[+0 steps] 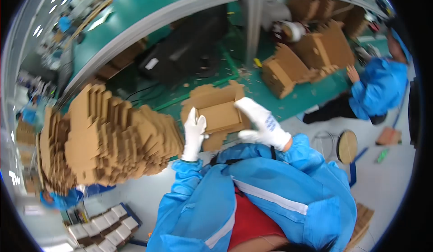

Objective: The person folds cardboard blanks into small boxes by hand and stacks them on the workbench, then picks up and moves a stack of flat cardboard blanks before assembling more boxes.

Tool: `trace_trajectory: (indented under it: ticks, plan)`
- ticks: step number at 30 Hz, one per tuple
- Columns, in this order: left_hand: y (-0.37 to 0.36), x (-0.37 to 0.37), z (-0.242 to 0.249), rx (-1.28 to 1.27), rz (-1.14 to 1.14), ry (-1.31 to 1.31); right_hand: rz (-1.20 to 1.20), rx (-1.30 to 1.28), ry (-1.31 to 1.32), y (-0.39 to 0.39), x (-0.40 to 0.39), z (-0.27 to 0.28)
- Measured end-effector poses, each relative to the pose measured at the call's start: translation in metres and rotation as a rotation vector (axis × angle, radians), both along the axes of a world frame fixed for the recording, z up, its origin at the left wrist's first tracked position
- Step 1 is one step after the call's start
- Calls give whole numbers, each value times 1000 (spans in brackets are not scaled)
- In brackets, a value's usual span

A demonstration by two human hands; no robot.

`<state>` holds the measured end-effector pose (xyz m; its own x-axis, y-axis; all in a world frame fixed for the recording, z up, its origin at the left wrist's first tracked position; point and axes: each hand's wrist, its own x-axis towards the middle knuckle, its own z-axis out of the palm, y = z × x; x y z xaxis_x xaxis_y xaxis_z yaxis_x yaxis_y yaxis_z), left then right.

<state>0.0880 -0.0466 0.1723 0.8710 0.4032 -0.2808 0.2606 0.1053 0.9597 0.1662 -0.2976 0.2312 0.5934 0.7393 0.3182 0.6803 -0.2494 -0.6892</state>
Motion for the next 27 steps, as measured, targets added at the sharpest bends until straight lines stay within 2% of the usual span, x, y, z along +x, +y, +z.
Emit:
trace_trajectory:
  ticks: [2, 3, 4, 5, 6, 7, 8, 9, 10, 11, 12, 13, 14, 15, 16, 17, 18, 19, 20, 21, 22, 24, 26, 27]
  plan:
    - [-23, 9, 16, -105, -207, 17, -10, -146, -107, -10, -7, -39]
    - [-35, 13, 18, 0, -201, 42, -28, -213, -175, -16, -7, -58]
    - [-39, 13, 15, -45, -201, -10, -73, -117, -210, -25, 0, -63]
    - [-39, 13, 11, -88, -191, -66, -84, -141, -401, -35, 16, -75]
    - [-35, 12, 6, -144, -178, -123, -256, -126, -406, -42, 26, -60]
    - [-32, 12, 2, -97, -88, -136, -390, -149, -511, -50, 44, -56]
    - [-18, 14, -15, -148, 3, -155, -532, -224, -486, -56, 59, -44]
    - [-2, 10, -35, 29, 60, -159, -630, -131, -590, -67, 81, -59]
    - [7, 5, -42, 179, 144, -85, -685, -116, -611, -73, 98, -64]
    - [21, -4, -55, 334, 164, -129, -746, -158, -605, -75, 108, -66]
    - [30, -14, -62, 426, 188, -104, -781, -205, -533, -81, 121, -85]
    - [40, -23, -67, 640, 137, -34, -787, -207, -399, -92, 137, -129]
    - [49, -31, -71, 851, 84, 42, -747, -281, -242, -97, 143, -137]
    - [53, -37, -78, 822, 103, 60, -738, -327, -184, -94, 138, -129]
    - [56, -41, -85, 810, 116, 135, -787, -422, -215, -78, 122, -97]
    - [58, -41, -100, 746, 146, 131, -771, -202, -603, -72, 114, -113]
    - [53, -41, -100, 764, 149, 193, -699, -104, -580, -57, 99, -106]
    - [48, -40, -103, 824, 151, 250, -607, -117, -316, -39, 77, -98]
    - [47, -34, -108, 716, 180, 289, -555, -89, -344, -22, 58, -132]
    - [51, -31, -128, 432, 184, 273, -573, -144, -126, 0, 31, -158]
    - [50, -26, -143, 538, 133, 292, -512, -344, 283, 18, 6, -152]
    - [4, -22, -70, 785, 160, 522, -509, -296, 289, 33, -26, -175]
    - [3, -29, -63, 795, 188, 356, -549, -172, 200, 34, -33, -176]
    - [4, -32, -63, 726, 230, 209, -559, 9, 288, 30, -28, -161]
